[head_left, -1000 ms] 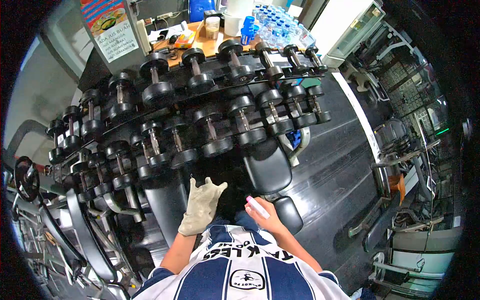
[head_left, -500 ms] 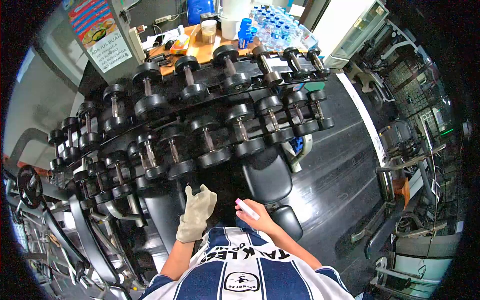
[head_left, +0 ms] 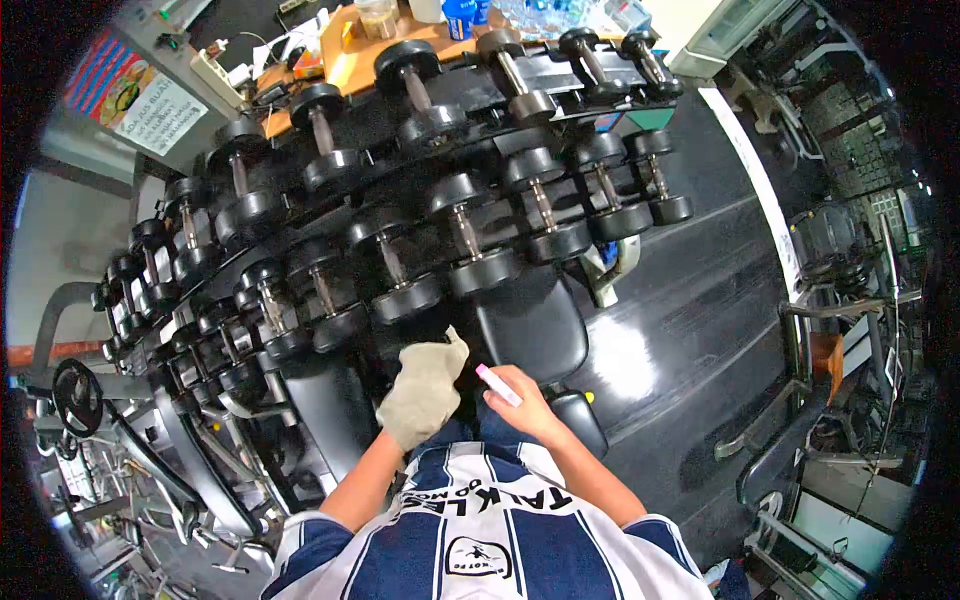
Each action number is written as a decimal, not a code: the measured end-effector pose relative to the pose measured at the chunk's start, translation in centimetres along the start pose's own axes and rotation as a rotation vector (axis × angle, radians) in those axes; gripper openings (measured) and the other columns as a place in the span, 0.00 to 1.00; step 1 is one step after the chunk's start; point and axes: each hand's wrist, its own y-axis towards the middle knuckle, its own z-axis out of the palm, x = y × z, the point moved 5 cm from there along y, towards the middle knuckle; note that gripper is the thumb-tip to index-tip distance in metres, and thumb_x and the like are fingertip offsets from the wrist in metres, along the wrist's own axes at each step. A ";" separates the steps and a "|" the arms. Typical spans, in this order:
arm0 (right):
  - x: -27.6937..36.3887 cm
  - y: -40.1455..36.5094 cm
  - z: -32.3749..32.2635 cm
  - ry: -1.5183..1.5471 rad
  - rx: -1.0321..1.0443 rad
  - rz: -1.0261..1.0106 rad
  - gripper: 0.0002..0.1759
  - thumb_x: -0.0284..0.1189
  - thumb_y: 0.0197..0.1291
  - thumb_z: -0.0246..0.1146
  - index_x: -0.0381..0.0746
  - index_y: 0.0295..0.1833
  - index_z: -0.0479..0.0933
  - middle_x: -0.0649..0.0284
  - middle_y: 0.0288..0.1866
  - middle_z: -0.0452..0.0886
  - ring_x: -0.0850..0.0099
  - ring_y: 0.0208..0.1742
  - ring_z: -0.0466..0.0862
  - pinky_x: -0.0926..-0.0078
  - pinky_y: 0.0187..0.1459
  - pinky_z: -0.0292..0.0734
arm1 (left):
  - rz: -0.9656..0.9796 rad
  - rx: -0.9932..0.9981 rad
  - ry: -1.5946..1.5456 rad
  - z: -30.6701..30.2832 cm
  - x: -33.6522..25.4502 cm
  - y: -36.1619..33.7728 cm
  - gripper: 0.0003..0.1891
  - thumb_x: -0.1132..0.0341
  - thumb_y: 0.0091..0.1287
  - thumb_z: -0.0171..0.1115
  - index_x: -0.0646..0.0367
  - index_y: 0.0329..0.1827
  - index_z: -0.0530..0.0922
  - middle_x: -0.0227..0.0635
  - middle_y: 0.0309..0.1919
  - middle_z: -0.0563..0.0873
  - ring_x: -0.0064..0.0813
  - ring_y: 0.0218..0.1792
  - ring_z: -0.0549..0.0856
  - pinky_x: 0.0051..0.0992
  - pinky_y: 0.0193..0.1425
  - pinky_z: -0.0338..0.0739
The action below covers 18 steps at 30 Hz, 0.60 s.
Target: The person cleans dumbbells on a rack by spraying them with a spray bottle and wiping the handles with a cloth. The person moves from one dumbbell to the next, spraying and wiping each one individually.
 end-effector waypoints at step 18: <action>-12.7 0.6 -7.1 0.018 -0.124 0.493 0.19 0.40 0.61 0.71 0.40 0.52 0.82 0.53 0.43 0.88 0.58 0.43 0.88 0.61 0.48 0.80 | -0.490 0.607 0.491 15.4 14.7 4.5 0.15 0.50 0.67 0.63 0.52 0.41 0.88 0.41 0.35 0.91 0.46 0.40 0.91 0.45 0.42 0.84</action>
